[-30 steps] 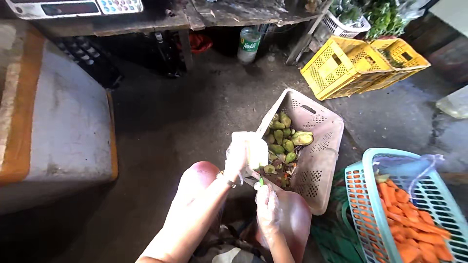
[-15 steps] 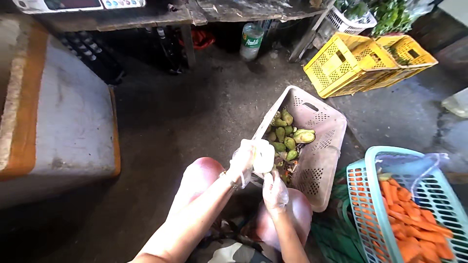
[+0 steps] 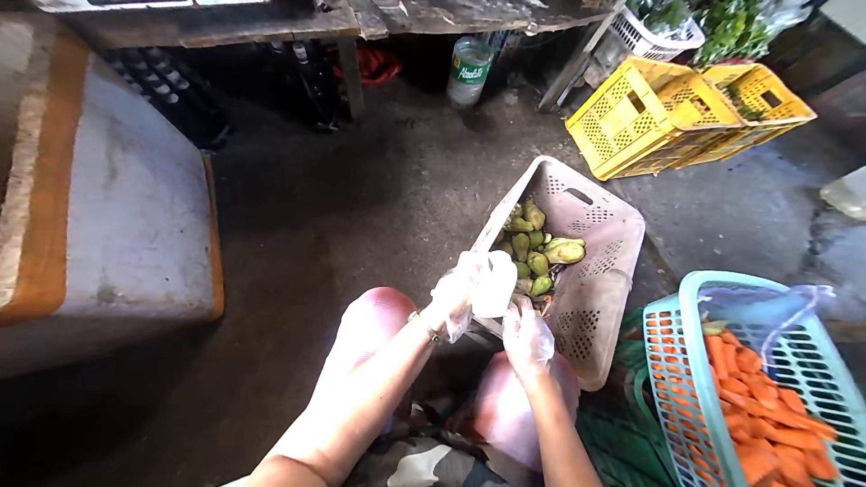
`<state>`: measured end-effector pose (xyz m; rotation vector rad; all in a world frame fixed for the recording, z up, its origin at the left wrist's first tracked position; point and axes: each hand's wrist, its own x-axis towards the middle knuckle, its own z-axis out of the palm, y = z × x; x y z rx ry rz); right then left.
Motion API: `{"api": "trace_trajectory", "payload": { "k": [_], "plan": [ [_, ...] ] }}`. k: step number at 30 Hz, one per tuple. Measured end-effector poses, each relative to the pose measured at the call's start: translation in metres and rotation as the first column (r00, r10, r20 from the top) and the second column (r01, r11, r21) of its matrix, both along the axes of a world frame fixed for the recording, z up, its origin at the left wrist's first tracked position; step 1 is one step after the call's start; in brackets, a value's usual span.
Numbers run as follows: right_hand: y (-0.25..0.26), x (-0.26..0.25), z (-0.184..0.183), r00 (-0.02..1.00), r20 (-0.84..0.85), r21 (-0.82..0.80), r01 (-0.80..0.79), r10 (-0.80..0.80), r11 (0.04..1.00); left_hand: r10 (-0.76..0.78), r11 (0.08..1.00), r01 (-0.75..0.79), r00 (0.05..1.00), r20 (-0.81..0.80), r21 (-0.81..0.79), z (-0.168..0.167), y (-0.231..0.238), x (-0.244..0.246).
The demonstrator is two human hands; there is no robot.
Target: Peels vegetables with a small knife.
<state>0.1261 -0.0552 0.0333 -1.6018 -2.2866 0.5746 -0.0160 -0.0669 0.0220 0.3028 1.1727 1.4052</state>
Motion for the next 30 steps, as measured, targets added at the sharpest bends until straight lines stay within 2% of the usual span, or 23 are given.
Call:
{"api": "trace_trajectory", "payload": {
  "k": [2,4,5,7,8,10,12,14,16,19,21,24,25,26,27,29,30],
  "plan": [
    [0.003,0.003,0.0,0.999,0.035,0.05,0.006,-0.008,0.999,-0.095,0.995,0.095,0.995,-0.01,0.023,-0.002,-0.001,-0.007],
    [0.007,0.005,0.004,0.993,0.113,0.033,0.011,-0.015,0.999,-0.213,0.972,0.212,0.977,-0.005,0.101,0.004,-0.008,-0.021],
    [0.007,0.003,0.012,0.984,0.178,-0.06,0.03,-0.019,0.998,-0.28,0.949,0.286,0.958,-0.063,0.131,0.006,-0.011,-0.029],
    [0.008,-0.001,0.033,0.957,0.291,-0.283,0.091,-0.005,0.955,-0.353,0.927,0.372,0.907,-0.228,0.046,0.015,-0.009,-0.03],
    [0.01,0.0,0.039,0.955,0.297,-0.34,0.108,-0.002,0.934,-0.372,0.923,0.383,0.877,-0.304,-0.026,0.019,-0.002,-0.021],
    [0.015,0.008,0.034,0.971,0.238,-0.312,0.082,-0.006,0.947,-0.323,0.946,0.3,0.879,-0.351,-0.122,0.023,0.009,-0.002],
    [0.027,0.021,0.026,0.979,0.195,-0.291,0.005,0.054,0.957,-0.294,0.952,0.246,0.902,-0.317,-0.182,0.019,0.016,0.009],
    [0.037,0.033,0.017,0.976,0.192,-0.252,-0.056,0.106,0.966,-0.316,0.945,0.275,0.907,-0.277,-0.177,0.013,0.018,0.011],
    [0.04,0.033,0.017,0.981,0.182,-0.272,-0.015,0.067,0.962,-0.282,0.957,0.245,0.91,-0.303,-0.154,0.015,0.021,0.018],
    [0.041,0.019,0.021,0.987,0.146,-0.356,0.118,-0.069,0.927,-0.15,0.987,0.113,0.903,-0.403,-0.114,0.02,0.031,0.034],
    [0.047,0.022,0.019,0.99,0.138,-0.339,0.087,-0.041,0.937,-0.187,0.981,0.154,0.908,-0.374,-0.117,0.018,0.034,0.028],
    [0.061,0.037,0.022,0.981,0.18,-0.305,-0.012,0.07,0.952,-0.392,0.92,0.373,0.881,-0.263,-0.122,0.016,0.031,0.003],
    [0.064,0.037,0.024,0.983,0.178,-0.326,0.017,0.044,0.945,-0.423,0.906,0.405,0.869,-0.256,-0.123,0.018,0.033,-0.001],
    [0.068,0.037,0.023,0.988,0.148,-0.348,0.099,-0.049,0.932,-0.442,0.897,0.424,0.858,-0.262,-0.126,0.022,0.033,-0.002],
    [0.074,0.041,0.02,0.973,0.097,-0.378,0.23,-0.209,0.897,-0.473,0.881,0.455,0.838,-0.273,-0.129,0.028,0.031,0.0],
    [0.092,0.063,0.002,0.85,-0.06,-0.351,0.472,-0.523,0.808,-0.586,0.808,0.565,0.741,-0.328,-0.165,0.045,0.023,0.01],
    [0.098,0.074,0.002,0.803,-0.102,-0.341,0.526,-0.587,0.779,-0.61,0.789,0.574,0.69,-0.389,-0.219,0.054,0.023,0.019]
  ]
}}
